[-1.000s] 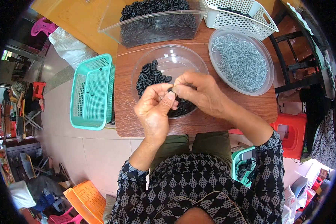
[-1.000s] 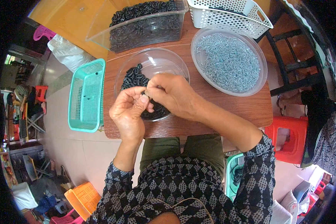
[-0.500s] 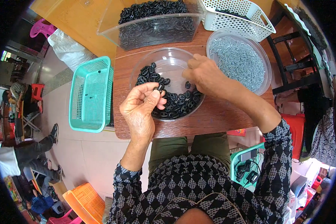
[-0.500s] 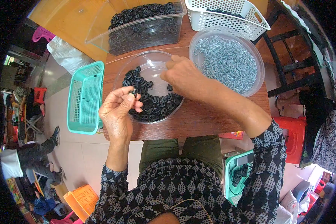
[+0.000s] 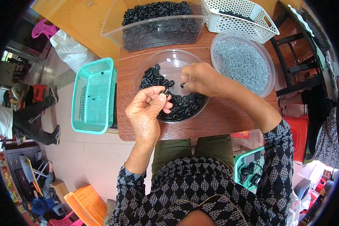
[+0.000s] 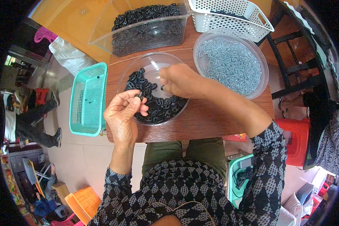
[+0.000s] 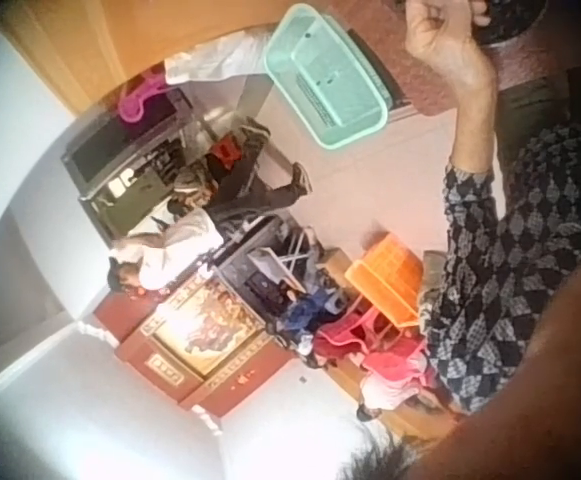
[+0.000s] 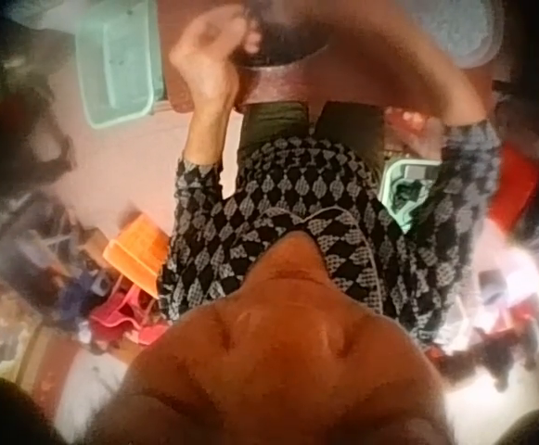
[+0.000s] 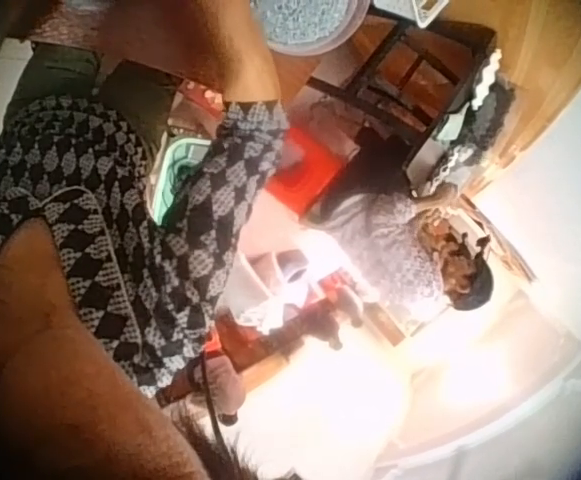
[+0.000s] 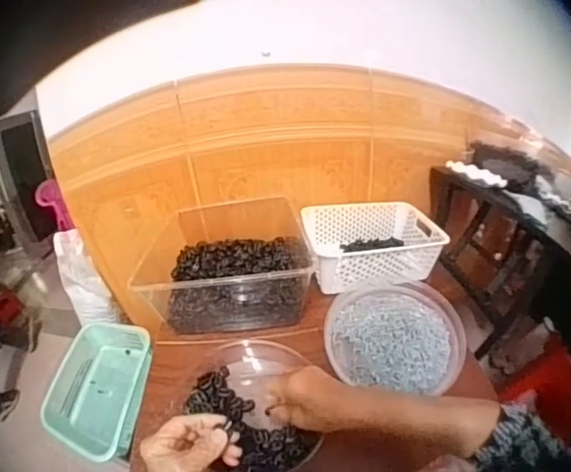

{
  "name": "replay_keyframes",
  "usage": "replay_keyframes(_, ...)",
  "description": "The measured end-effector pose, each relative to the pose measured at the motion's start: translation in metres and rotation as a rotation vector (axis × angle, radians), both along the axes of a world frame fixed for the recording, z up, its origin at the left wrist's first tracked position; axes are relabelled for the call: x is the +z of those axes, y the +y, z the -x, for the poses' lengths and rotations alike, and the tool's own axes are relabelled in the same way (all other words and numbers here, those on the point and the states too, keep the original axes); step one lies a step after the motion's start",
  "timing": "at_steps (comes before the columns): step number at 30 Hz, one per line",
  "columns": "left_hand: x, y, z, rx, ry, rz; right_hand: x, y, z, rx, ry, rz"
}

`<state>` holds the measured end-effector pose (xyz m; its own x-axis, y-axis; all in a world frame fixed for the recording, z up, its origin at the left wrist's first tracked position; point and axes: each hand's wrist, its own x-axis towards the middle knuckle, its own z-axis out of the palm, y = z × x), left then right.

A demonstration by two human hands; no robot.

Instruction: The person assembles plastic cord locks by taking springs and plastic components from containers and inserting the springs into the plastic pieces by hand.

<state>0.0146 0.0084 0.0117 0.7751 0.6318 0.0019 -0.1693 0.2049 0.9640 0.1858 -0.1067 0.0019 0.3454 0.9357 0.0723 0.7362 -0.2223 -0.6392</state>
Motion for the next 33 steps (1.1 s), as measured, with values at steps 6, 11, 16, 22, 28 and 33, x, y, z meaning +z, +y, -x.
replay_keyframes(6,0.014,-0.008,-0.004,-0.007,-0.030,0.060,0.016,-0.011,0.010,-0.053,0.916,-0.281)
replay_keyframes(11,0.021,-0.012,-0.009,0.006,-0.058,0.059,0.014,-0.014,0.027,-0.087,1.008,-0.413)
replay_keyframes(16,0.021,-0.017,-0.011,0.037,-0.078,0.037,0.018,-0.018,0.041,-0.140,0.832,-0.509)
replay_keyframes(22,0.022,-0.016,-0.013,0.084,-0.131,-0.003,0.026,-0.020,0.051,-0.103,0.924,-0.514)
replay_keyframes(28,0.027,-0.020,-0.016,0.135,-0.137,0.075,0.028,-0.019,0.052,-0.135,0.876,-0.431)
replay_keyframes(33,0.028,-0.021,-0.015,0.107,-0.157,0.125,0.032,-0.018,0.055,-0.151,0.795,-0.535)
